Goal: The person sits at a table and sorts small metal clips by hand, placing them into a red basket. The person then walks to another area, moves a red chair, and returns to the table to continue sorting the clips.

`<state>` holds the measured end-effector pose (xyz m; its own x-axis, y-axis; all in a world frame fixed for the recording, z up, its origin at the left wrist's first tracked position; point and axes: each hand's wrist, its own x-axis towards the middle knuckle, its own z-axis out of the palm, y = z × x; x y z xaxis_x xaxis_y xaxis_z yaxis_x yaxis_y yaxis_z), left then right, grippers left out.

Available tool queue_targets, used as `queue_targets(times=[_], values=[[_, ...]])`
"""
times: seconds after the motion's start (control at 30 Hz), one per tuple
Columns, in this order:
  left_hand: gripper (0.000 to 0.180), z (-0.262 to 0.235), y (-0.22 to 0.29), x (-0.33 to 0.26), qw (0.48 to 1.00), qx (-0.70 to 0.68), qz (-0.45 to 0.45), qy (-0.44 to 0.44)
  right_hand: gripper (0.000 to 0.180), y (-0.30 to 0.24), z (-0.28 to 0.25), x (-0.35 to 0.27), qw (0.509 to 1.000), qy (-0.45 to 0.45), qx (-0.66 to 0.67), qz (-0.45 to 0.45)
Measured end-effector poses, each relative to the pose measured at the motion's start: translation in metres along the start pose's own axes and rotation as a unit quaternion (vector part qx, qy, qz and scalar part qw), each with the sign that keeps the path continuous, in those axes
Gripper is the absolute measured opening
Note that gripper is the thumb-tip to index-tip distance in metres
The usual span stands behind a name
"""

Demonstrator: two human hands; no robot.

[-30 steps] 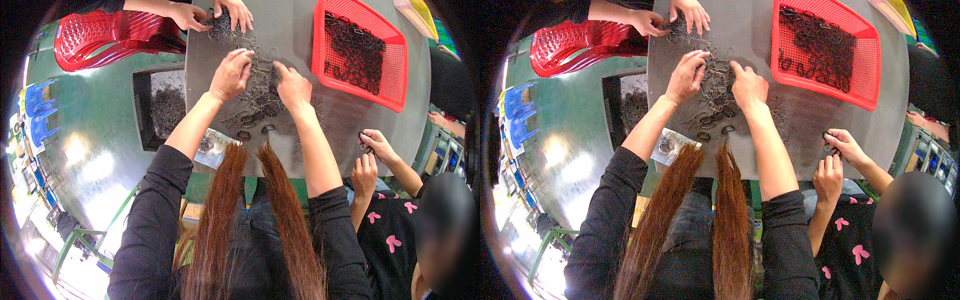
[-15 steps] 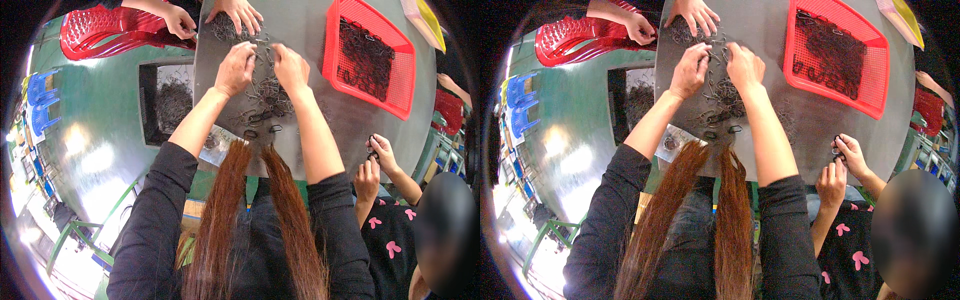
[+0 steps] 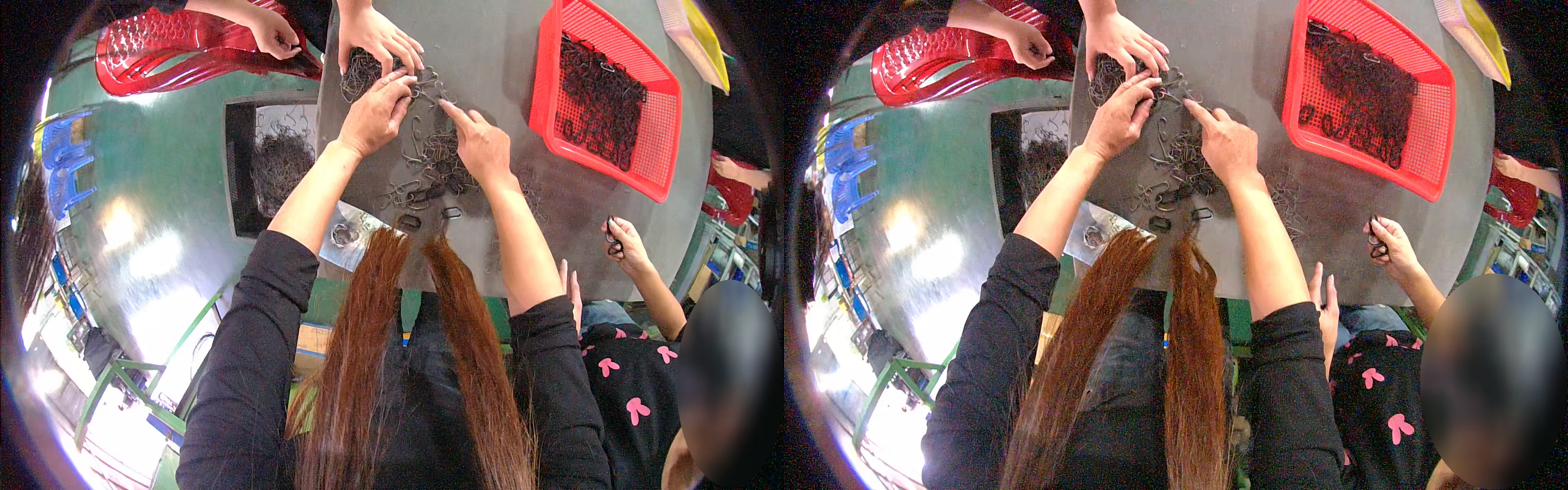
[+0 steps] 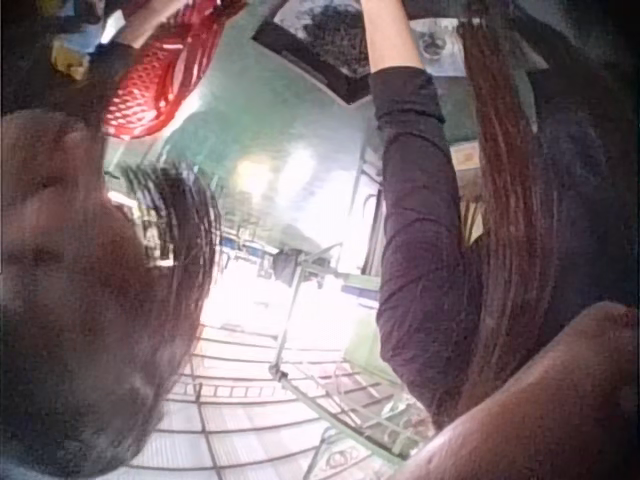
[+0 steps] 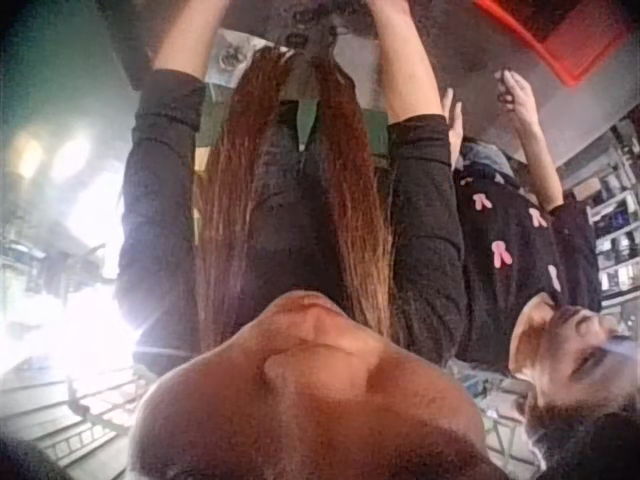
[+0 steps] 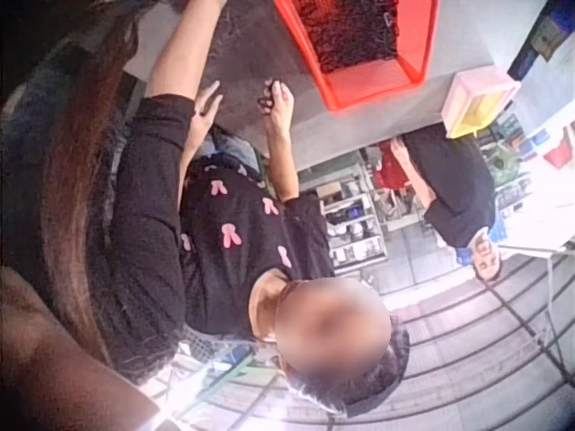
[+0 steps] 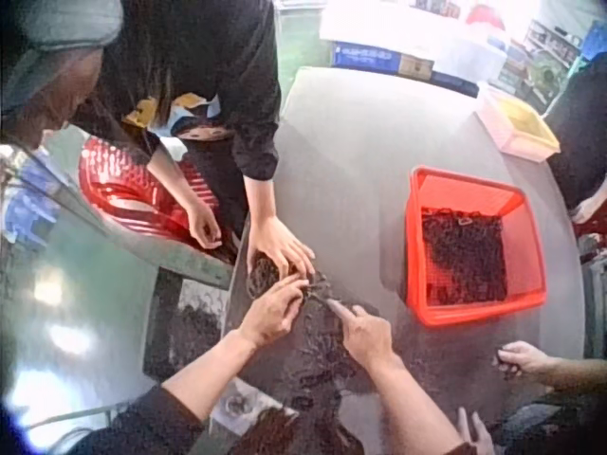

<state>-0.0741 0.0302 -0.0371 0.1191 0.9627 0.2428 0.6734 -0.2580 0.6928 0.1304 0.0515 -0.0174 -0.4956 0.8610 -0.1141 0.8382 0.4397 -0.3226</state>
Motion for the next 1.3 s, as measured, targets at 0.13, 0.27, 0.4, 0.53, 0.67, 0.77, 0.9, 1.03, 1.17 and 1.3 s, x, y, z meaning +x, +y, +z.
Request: queue_targets(times=[0.13, 0.27, 0.4, 0.53, 0.67, 0.77, 0.9, 1.03, 1.17, 1.3], values=[[0.013, -0.004, 0.0, -0.001, 0.999, -0.042, -0.02, -0.005, 0.037, 0.005, 0.001, -0.022, 0.991, 0.059, 0.037, 0.117], [0.012, -0.013, -0.001, 0.003, 0.984, -0.161, -0.077, -0.01, 0.02, -0.007, 0.008, -0.009, 0.982, 0.159, 0.082, 0.055], [0.012, -0.011, -0.007, 0.005, 0.987, -0.149, -0.061, -0.008, 0.017, -0.036, 0.007, 0.034, 0.986, 0.071, 0.105, 0.104], [0.013, -0.01, -0.004, 0.005, 0.984, -0.164, -0.073, -0.004, 0.022, -0.04, 0.011, 0.048, 0.983, -0.032, 0.075, 0.163], [0.015, -0.014, -0.002, 0.001, 0.974, -0.19, -0.122, -0.014, 0.024, -0.033, 0.001, 0.033, 0.963, 0.006, 0.138, 0.231], [0.016, -0.016, -0.005, -0.005, 0.976, -0.184, -0.112, 0.008, 0.025, -0.011, -0.003, 0.014, 0.955, 0.054, 0.158, 0.246], [0.017, -0.021, 0.007, -0.011, 0.977, -0.163, -0.138, -0.006, 0.031, -0.006, -0.006, 0.011, 0.976, 0.056, 0.073, 0.199], [0.013, -0.018, 0.028, -0.021, 0.987, -0.129, -0.078, 0.049, 0.04, -0.004, -0.007, 0.008, 0.99, -0.017, 0.011, 0.139], [0.012, -0.009, 0.035, -0.04, 0.993, -0.072, -0.056, 0.069, 0.046, -0.006, -0.008, -0.026, 0.987, -0.028, -0.05, 0.151], [0.019, -0.018, 0.013, -0.054, 1.0, 0.023, -0.007, -0.017, 0.04, -0.023, 0.005, -0.04, 0.988, -0.03, -0.01, 0.154]])
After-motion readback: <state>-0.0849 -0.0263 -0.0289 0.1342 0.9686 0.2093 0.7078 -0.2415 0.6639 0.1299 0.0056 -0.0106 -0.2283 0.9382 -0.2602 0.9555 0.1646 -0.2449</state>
